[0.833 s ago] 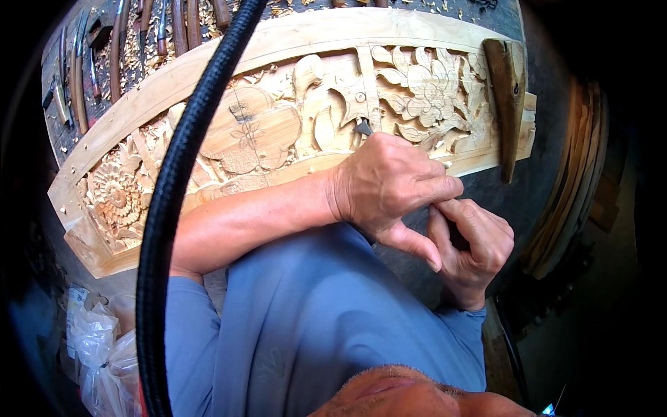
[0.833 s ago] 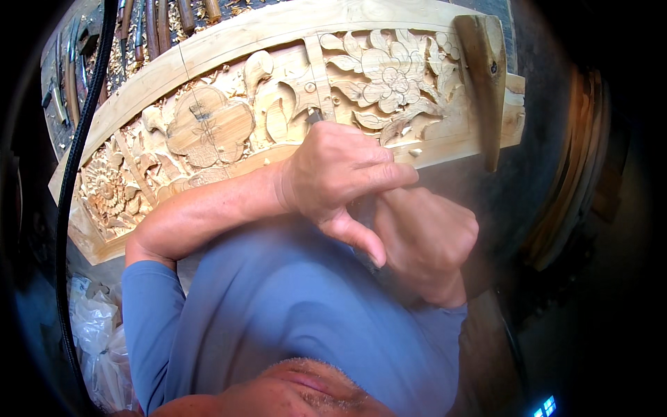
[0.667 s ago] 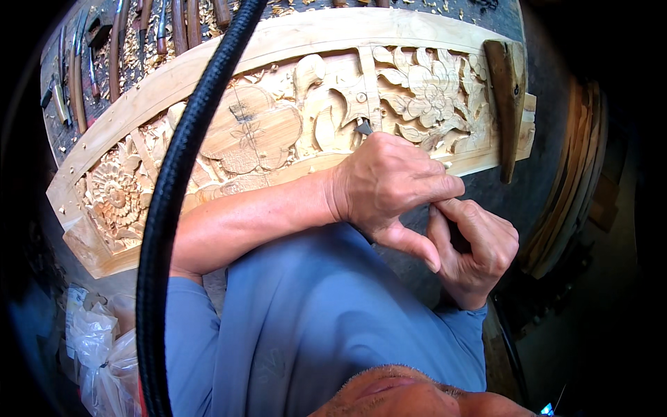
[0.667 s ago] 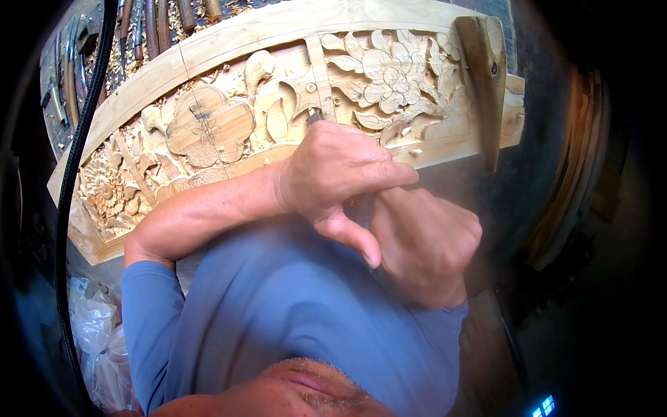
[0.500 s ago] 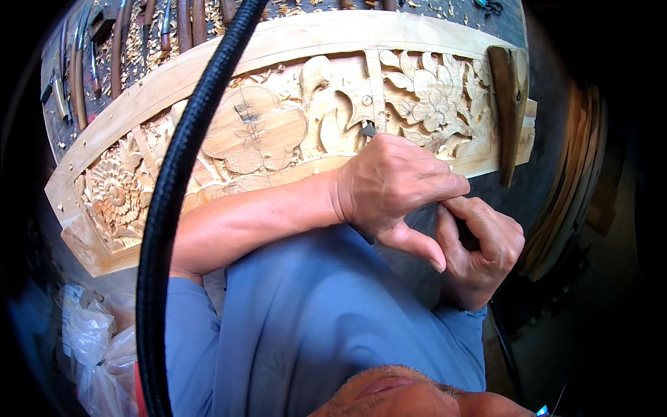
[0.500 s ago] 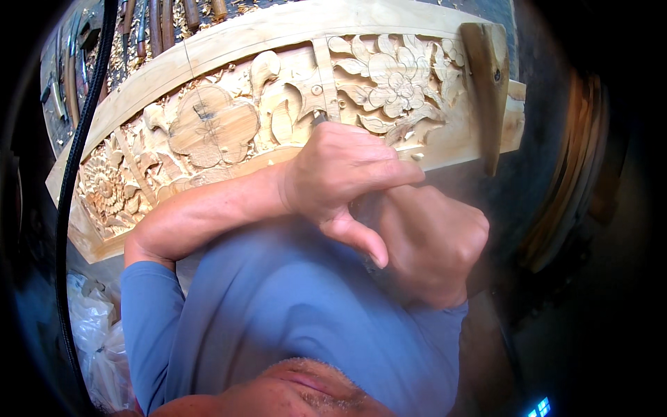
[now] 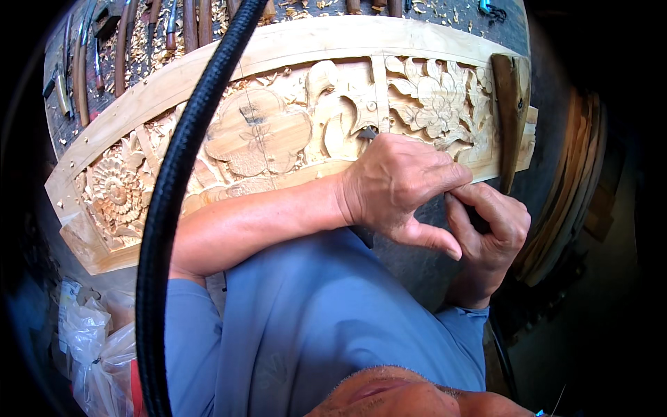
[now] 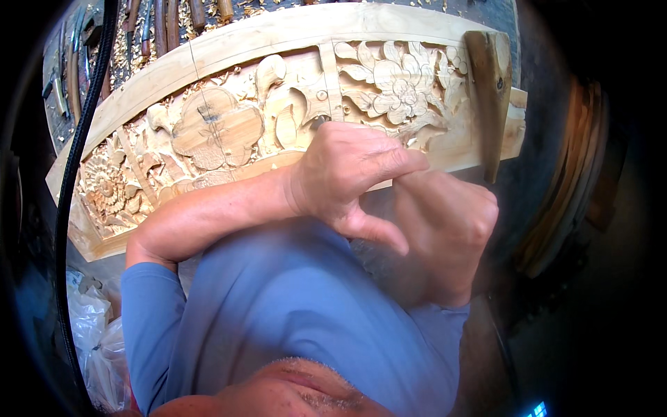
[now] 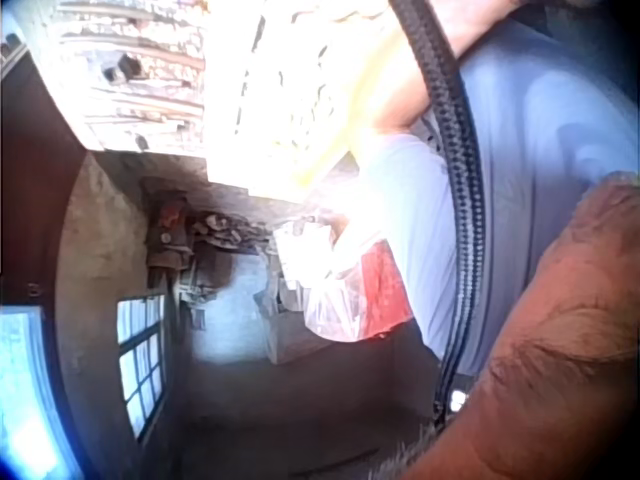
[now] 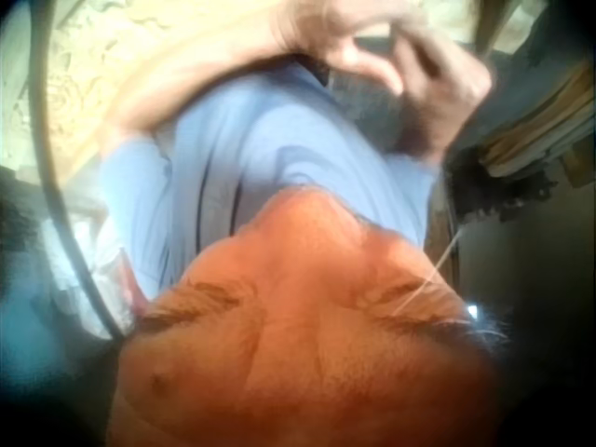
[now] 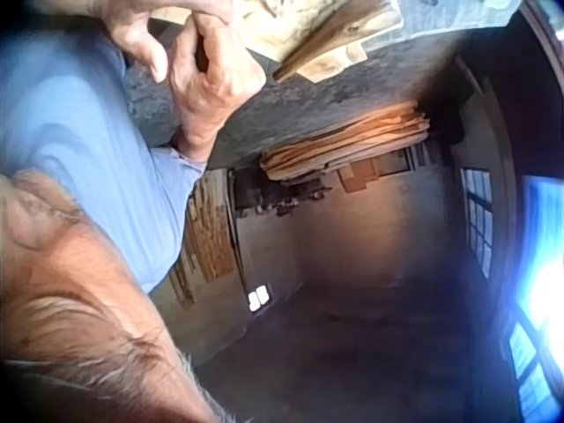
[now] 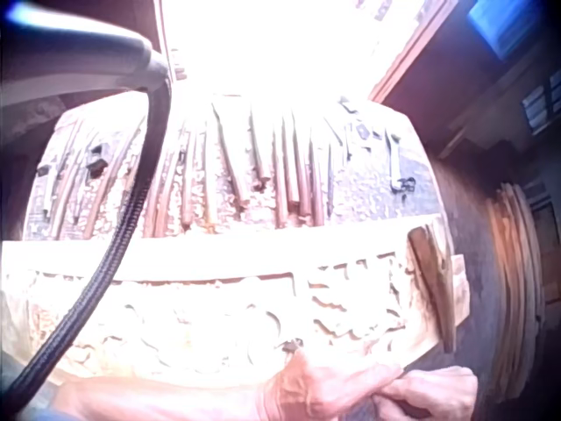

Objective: The person carves a floral design into a wooden panel using various chisels and a mallet. They switch between different tools to refine the details of the carving, removing wood shavings as they work.

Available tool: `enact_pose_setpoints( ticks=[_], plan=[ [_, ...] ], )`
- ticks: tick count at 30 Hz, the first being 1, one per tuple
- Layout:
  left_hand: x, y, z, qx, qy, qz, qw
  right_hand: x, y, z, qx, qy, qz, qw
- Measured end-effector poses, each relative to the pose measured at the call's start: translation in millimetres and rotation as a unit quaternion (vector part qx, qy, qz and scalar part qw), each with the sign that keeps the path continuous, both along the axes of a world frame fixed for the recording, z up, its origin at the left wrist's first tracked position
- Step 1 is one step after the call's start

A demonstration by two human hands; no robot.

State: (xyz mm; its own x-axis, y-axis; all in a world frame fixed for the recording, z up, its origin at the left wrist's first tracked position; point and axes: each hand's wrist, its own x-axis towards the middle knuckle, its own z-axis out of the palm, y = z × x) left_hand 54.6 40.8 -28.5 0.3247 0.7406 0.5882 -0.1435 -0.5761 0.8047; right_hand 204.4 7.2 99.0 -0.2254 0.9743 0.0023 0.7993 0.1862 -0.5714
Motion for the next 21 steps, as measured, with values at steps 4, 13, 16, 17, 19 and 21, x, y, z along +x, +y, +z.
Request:
enact_pose_setpoints(
  ticks=[4, 13, 16, 17, 19, 21],
  plan=[
    [-6, -2, 6, 0.062, 0.057, 0.016, 0.996, 8, -2, -2, 0.051, 0.007, 0.079, 0.996],
    [-6, -2, 5, 0.082, 0.077, -0.065, 0.992, 3, -40, -14, -0.026, 0.089, -0.119, 0.989],
    [-4, -1, 3, 0.062, 0.068, -0.072, 0.993, 1, -44, -17, -0.059, 0.103, -0.171, 0.978],
    [-4, -1, 3, 0.055, 0.067, -0.074, 0.993, 1, -45, -18, -0.07, 0.098, -0.188, 0.975],
    [-4, 0, 1, 0.043, 0.067, -0.078, 0.994, 0, -44, -19, -0.076, 0.112, -0.2, 0.97],
    [-4, 0, 1, 0.041, 0.069, -0.085, 0.993, 0, -43, -19, -0.085, 0.121, -0.216, 0.965]
  ],
)
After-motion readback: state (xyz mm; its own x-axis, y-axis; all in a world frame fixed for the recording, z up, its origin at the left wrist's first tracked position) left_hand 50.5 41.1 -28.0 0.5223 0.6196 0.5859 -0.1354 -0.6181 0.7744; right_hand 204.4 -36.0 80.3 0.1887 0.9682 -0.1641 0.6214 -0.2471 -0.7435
